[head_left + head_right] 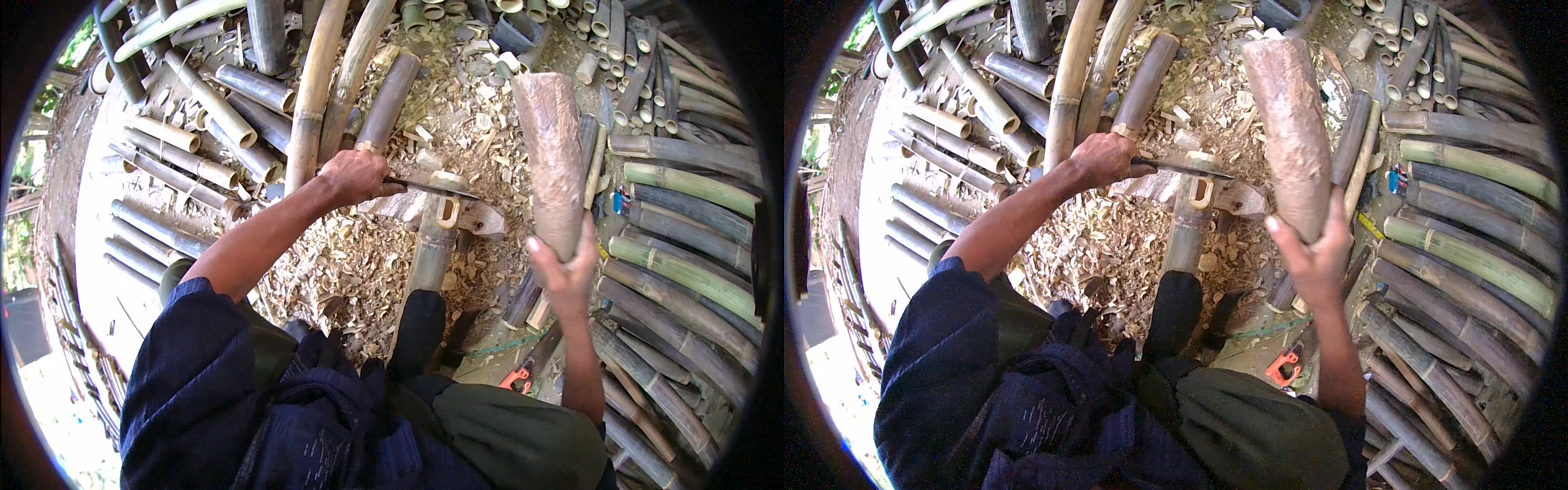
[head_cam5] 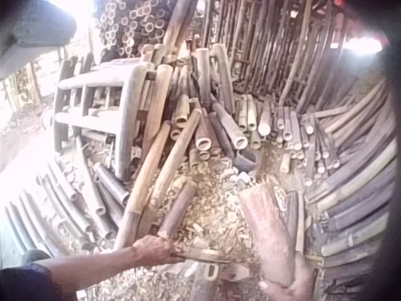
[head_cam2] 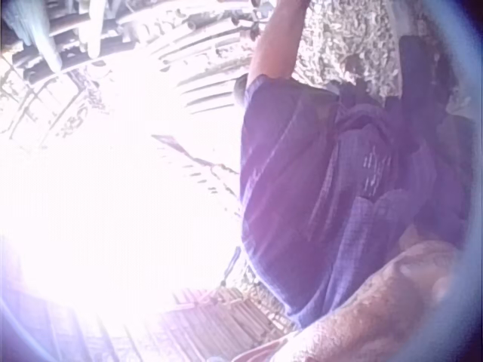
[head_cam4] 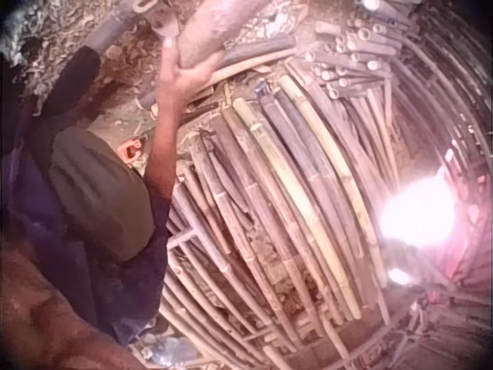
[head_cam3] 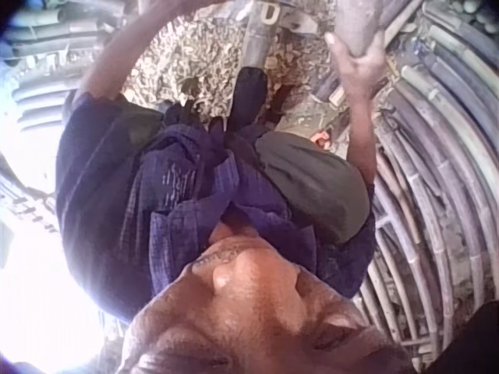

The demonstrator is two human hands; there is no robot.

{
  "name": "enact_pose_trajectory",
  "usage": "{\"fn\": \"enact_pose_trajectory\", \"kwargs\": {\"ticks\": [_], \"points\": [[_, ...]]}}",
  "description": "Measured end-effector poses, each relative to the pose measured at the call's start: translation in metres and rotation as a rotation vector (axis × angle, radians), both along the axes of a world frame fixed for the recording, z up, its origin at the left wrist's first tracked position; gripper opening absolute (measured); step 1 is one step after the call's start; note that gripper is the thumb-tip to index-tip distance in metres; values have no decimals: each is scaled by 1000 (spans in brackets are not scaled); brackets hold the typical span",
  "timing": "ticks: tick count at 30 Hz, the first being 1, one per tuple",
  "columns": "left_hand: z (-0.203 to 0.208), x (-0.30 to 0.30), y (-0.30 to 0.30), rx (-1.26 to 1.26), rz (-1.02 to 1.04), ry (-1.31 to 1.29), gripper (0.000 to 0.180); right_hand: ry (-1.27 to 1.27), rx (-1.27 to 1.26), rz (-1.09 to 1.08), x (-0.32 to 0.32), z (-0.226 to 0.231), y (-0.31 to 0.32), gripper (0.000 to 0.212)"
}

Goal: The person sits on the ground and uses a knife and a wooden mallet to carve and shape bamboo segments. They repeatedly strike the knife to cut the bamboo and smooth the edges, handling multiple pieces and organizing them on the floor.

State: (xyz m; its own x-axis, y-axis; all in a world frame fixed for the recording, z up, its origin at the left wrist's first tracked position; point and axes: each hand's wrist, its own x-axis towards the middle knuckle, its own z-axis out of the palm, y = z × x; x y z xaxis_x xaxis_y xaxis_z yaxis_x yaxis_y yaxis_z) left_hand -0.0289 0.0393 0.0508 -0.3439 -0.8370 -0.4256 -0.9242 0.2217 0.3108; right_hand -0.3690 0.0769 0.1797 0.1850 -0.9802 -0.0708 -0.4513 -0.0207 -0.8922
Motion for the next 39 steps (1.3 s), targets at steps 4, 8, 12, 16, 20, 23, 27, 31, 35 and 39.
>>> {"fn": "enact_pose_trajectory", "kwargs": {"ticks": [4,8,12,16,20,23,27,31,35,39], "points": [[-5,-9,-7,-18,-8,10,78,690,444,233,24,-33,-11,69],[-10,-7,-14,59,-4,50,79,504,253,283,-7,8,-71,84],[-9,8,-11,71,15,31,82,169,-184,-95,32,67,-80,66],[-23,2,-19,-35,-36,145,88,137,-46,-48,35,-41,-39,73],[-19,2,-30,165,-68,53,88,762,465,336,37,-1,-84,74],[-25,11,-29,206,-42,118,88,332,162,187,22,45,-103,69],[-29,6,-31,185,-67,87,85,-67,-376,-134,40,6,-83,63],[-42,3,-40,310,-82,168,80,779,248,379,43,-61,-43,64],[-52,3,-40,382,-79,129,77,697,276,336,34,1,-75,60],[-45,19,-35,404,-60,250,79,190,-164,76,43,-2,-58,61]]}}
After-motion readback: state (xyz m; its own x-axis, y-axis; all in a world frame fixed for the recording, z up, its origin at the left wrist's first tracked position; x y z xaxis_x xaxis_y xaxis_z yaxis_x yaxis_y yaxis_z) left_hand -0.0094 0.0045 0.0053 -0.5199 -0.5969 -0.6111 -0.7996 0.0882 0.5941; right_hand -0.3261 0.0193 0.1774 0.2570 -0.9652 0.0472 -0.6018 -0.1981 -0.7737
